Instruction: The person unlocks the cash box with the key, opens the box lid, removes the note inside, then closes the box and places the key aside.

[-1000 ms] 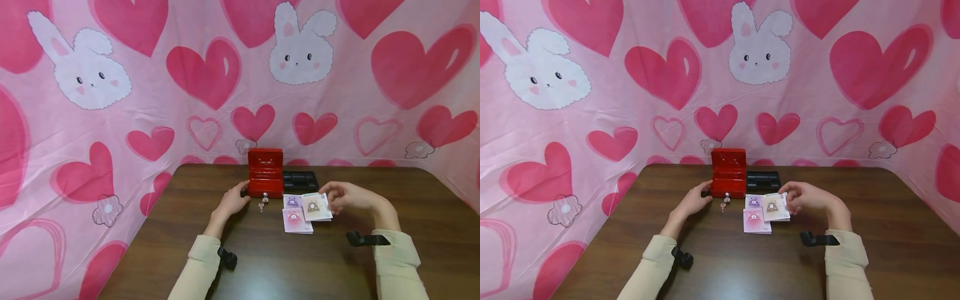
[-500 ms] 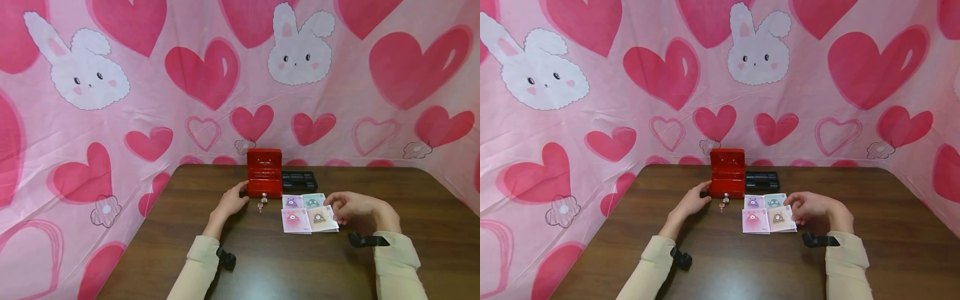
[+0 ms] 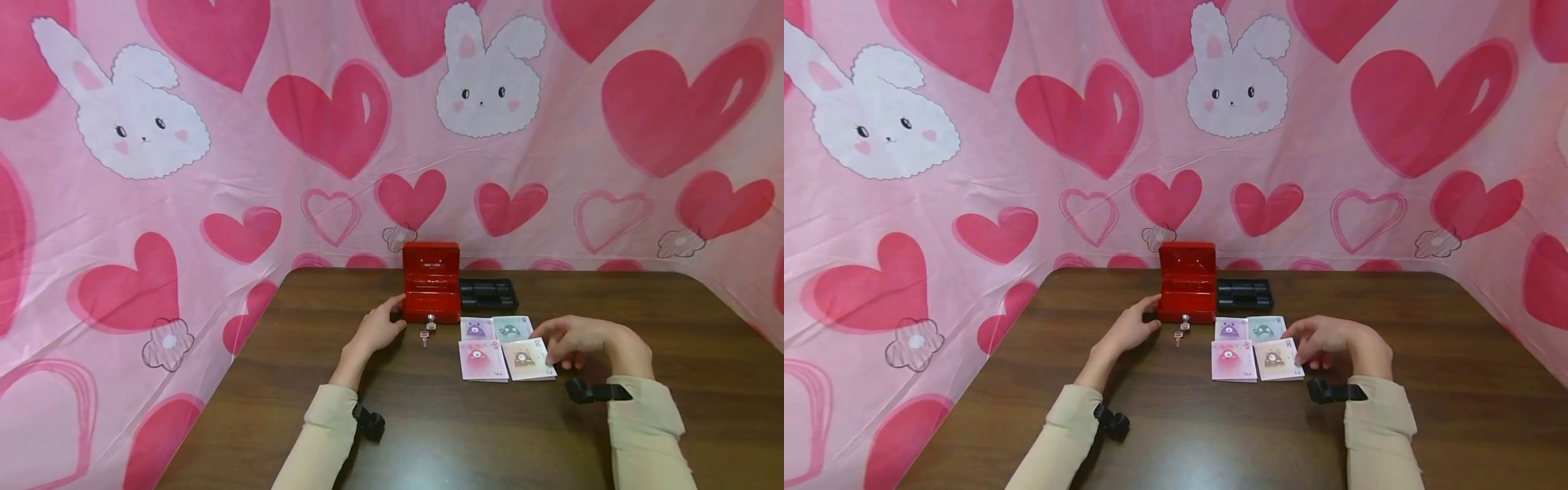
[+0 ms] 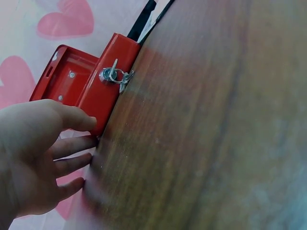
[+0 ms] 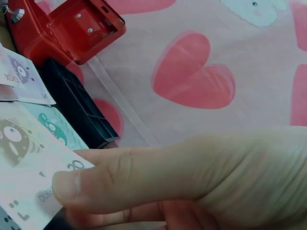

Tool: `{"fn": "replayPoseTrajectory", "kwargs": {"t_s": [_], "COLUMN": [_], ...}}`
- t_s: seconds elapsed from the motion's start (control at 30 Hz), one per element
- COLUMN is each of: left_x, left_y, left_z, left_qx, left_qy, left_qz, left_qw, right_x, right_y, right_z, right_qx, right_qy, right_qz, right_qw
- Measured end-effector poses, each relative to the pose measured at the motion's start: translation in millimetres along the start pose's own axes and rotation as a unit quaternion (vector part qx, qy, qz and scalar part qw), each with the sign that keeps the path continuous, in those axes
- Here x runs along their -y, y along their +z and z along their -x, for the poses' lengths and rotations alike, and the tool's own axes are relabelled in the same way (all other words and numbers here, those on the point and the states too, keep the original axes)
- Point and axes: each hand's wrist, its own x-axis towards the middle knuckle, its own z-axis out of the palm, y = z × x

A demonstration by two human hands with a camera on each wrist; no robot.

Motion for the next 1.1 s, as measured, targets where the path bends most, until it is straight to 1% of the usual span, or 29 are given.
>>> {"fn": "replayPoseTrajectory", "kwargs": {"t_s": [0.13, 0.33, 0.43, 0.5, 0.57, 0.63, 0.67, 0.77, 0.87, 1.1], "left_x": [-0.4, -1.9, -2.3, -1.9, -1.5, -1.1, -0.9, -1.5, -2.6, -3.5], "left_y": [0.0, -1.1, -1.3, -1.5, -1.8, -2.3, -2.7, -3.9, -5.1, -4.9], "left_z": [0.1, 1.4, 1.7, 1.6, 1.4, 1.6, 1.7, 2.3, 3.0, 3.2], "left_qx": [0.001, 0.002, 0.004, 0.006, 0.007, 0.008, 0.009, 0.013, 0.017, 0.018], "left_qy": [0.000, 0.005, 0.003, 0.001, 0.000, 0.001, 0.003, 0.004, 0.004, 0.007], "left_qz": [0.003, -0.002, -0.001, -0.001, 0.000, 0.001, 0.001, 0.002, 0.006, 0.000], "left_qw": [1.0000, 1.0000, 1.0000, 1.0000, 1.0000, 1.0000, 1.0000, 0.9999, 0.9998, 0.9998], "right_x": [3.5, 7.2, 7.7, 8.4, 8.9, 10.5, 11.7, 15.8, 20.4, 25.4], "right_y": [0.9, 0.5, -0.7, -1.3, -1.1, 0.5, 1.1, 3.0, 4.0, 8.2], "right_z": [3.3, 5.7, 5.2, 4.2, 2.8, 1.9, 0.8, -1.3, -4.9, -14.9], "right_qx": [-0.015, -0.033, -0.060, -0.084, -0.106, -0.124, -0.135, -0.165, -0.194, -0.223], "right_qy": [0.014, 0.012, -0.008, -0.029, -0.054, -0.068, -0.073, -0.077, -0.086, -0.118], "right_qz": [0.011, 0.027, 0.041, 0.036, 0.030, 0.016, 0.018, 0.044, 0.090, 0.116], "right_qw": [1.000, 0.999, 0.997, 0.995, 0.992, 0.990, 0.988, 0.982, 0.973, 0.961]}}
